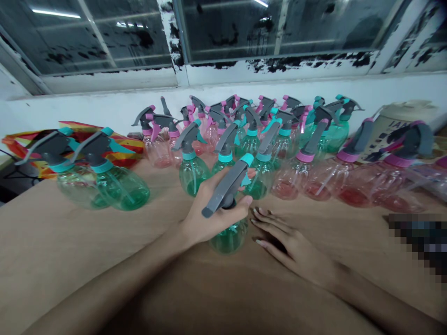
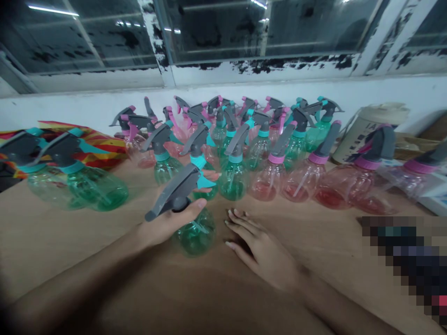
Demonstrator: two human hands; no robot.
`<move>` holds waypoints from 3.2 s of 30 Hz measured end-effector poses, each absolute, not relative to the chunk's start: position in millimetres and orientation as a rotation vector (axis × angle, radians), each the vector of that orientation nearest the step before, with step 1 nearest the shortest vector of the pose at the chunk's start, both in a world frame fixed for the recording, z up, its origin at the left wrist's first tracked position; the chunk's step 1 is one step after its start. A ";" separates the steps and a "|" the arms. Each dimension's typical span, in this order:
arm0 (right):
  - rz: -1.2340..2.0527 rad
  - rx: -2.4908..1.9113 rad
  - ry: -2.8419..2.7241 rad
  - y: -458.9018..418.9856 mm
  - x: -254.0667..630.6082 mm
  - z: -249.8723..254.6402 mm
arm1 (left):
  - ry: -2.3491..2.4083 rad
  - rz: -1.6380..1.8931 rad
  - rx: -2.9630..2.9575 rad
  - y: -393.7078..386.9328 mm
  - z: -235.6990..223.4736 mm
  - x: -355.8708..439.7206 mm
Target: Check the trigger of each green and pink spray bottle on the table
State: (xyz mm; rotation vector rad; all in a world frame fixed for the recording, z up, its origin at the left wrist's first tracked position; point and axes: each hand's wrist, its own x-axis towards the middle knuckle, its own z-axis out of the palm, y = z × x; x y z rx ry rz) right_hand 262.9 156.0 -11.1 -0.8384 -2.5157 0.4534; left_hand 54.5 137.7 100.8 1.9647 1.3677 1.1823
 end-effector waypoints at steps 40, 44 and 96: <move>0.488 -0.851 -2.552 157.2 265.8 -9.8 | 1.427 1.192 2.029 134.2 106.3 53.4; 0.479 -0.852 -2.562 156.7 265.8 -8.6 | 1.441 1.202 2.005 133.8 104.6 53.6; 0.506 -0.817 -2.518 157.2 266.2 -8.3 | 1.374 1.250 1.991 133.3 101.6 54.8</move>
